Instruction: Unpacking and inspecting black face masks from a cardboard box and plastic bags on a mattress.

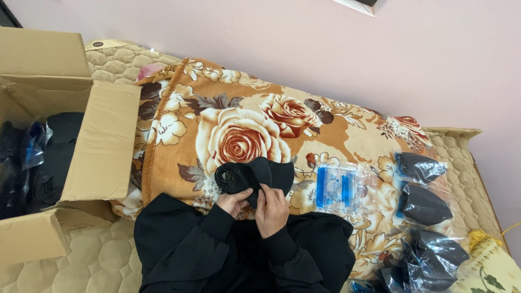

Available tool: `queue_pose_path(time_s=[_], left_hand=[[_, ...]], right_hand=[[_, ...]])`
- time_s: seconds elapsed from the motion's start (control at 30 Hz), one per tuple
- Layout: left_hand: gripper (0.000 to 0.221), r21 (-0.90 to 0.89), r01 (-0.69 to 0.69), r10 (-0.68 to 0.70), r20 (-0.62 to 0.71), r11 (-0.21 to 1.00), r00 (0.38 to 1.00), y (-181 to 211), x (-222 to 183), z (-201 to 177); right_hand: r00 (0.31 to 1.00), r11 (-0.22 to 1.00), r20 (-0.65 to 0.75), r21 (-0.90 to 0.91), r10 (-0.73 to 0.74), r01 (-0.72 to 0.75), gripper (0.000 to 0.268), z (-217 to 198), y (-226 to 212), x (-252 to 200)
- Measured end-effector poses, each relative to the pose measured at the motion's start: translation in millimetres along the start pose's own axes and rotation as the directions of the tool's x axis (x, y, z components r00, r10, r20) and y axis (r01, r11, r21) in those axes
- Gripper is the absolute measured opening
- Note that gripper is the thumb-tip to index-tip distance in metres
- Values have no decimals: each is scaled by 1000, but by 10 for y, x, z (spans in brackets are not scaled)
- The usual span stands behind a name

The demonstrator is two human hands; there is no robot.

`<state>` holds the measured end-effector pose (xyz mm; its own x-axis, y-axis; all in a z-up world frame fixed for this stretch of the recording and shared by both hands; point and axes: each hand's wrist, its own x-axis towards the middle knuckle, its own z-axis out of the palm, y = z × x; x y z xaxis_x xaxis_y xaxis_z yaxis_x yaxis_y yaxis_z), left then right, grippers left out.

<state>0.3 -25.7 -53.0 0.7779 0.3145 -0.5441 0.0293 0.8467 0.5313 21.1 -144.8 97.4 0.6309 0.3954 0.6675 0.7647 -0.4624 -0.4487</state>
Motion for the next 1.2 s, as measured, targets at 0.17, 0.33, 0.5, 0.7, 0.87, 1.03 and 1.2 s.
queue_pose_path(time_s=[0.17, 0.33, 0.5, 0.7, 0.87, 1.03, 1.2], left_hand=[[92, 8, -2, 2, -28, 1000, 1000, 46, -191, 68], [80, 5, -27, 27, -54, 1000, 998, -107, 19, -70], [72, -27, -98, 96, -80, 995, 992, -190, 368, -308], [71, -103, -85, 77, -82, 991, 994, 210, -9, 2], [63, -146, -95, 92, -24, 985, 995, 411, -200, 114], [55, -222, -155, 139, -86, 963, 987, 394, -222, 139], [51, -209, -133, 115, -94, 969, 989, 426, -305, 220]], right_hand=[[1000, 1000, -10, -1, 10, -10, 16, -96, -76, 60], [1000, 999, 8, 41, 28, -28, 17, -206, -85, 99], [978, 872, 107, 443, 177, -207, 16, -435, -132, 242], [767, 465, 231, 680, 599, -568, 3, -111, 914, 11], [623, 325, 299, 648, 723, -689, 7, 329, 1716, -406], [549, 310, 308, 572, 777, -760, 9, 472, 1881, -494], [567, 374, 278, 522, 775, -767, 14, 498, 1849, -498]])
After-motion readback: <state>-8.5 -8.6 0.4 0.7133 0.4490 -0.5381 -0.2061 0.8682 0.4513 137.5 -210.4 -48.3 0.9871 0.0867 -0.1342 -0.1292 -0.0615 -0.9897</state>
